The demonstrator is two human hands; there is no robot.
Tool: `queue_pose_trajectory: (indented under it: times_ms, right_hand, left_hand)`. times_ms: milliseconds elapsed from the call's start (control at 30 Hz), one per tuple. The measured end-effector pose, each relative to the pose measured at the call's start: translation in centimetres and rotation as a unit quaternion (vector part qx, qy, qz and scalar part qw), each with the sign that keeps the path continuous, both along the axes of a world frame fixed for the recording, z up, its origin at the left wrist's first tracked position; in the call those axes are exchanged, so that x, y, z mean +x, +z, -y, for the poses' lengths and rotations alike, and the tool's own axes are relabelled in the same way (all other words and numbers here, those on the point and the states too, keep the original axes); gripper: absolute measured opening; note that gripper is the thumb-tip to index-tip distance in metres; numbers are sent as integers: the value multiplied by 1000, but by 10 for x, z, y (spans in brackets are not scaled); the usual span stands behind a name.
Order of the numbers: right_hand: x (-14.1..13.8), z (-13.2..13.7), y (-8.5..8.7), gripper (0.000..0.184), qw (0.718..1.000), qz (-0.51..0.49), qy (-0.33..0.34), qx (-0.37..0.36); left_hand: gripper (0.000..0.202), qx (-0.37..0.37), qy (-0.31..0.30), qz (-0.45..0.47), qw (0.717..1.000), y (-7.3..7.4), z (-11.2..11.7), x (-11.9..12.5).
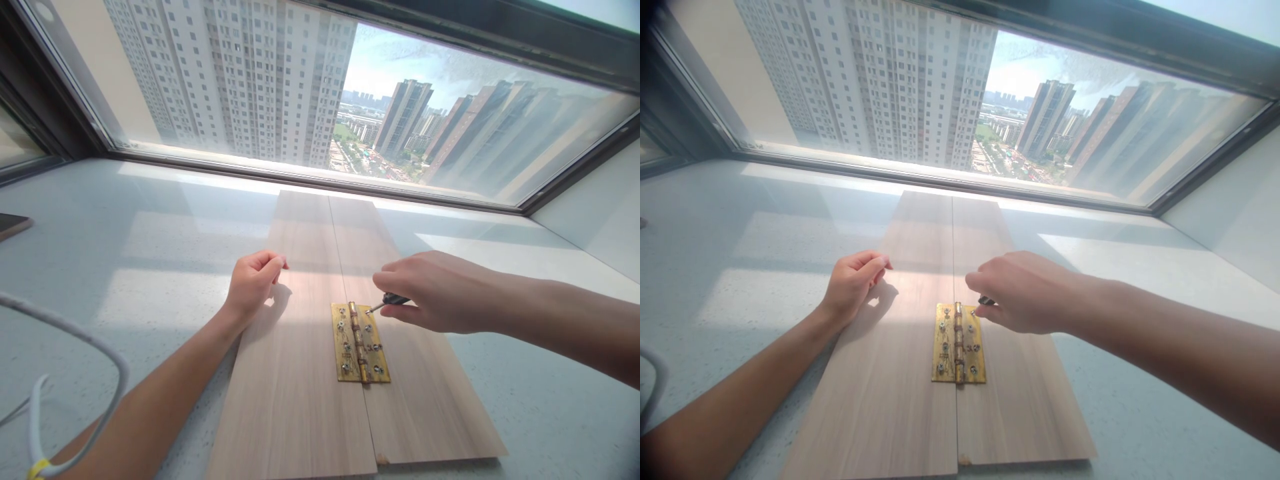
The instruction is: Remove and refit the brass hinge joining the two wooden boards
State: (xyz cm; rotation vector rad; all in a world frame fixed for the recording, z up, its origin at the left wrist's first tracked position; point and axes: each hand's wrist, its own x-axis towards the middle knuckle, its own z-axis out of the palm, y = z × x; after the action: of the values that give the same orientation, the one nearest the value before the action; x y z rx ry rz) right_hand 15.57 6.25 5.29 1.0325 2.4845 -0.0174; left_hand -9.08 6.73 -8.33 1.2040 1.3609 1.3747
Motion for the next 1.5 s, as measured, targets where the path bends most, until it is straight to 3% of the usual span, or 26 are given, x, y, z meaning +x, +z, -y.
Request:
queue_pose_trajectory:
  times_ms: [133, 233, 400, 533, 600, 667, 800, 867, 1067, 1500]
  right_hand:
    - [-4, 5, -3, 48, 983, -23, -183, 18]
    - [-7, 8, -4, 42, 974, -45, -221, -12]
    - [-4, 8, -6, 23, 988, -70, -129, -40]
    - [5, 1, -2, 22, 994, -81, 7, -71]
    - [7, 0, 0, 26, 993, -75, 41, -78]
    - [8, 1, 0, 24, 995, -71, 26, -70]
    - [5, 6, -3, 38, 989, -59, -136, 3]
    - [3, 8, -5, 39, 984, -38, -175, 21]
    - [1, 9, -8, 21, 990, -47, -134, 6]
    - [10, 7, -3, 14, 994, -102, 20, -35]
  left_hand:
    - [23, 2, -5, -4, 1000, -1, 0, -1]
    - [23, 3, -7, -5, 1000, -1, 0, -1]
    - [23, -3, -5, -4, 1000, 0, 1, -1]
    - [23, 1, -5, -3, 1000, -1, 0, 0]
    - [23, 2, -1, -4, 1000, -1, 0, 0]
    - [23, -1, -1, -6, 1000, 0, 0, 0]
    - [23, 3, -3, -9, 1000, 1, 0, -1]
    - [23, 5, -2, -9, 1000, 1, 0, 0]
    - [22, 5, -1, -9, 1000, 0, 1, 0]
    - [23, 8, -1, -9, 1000, 0, 0, 0]
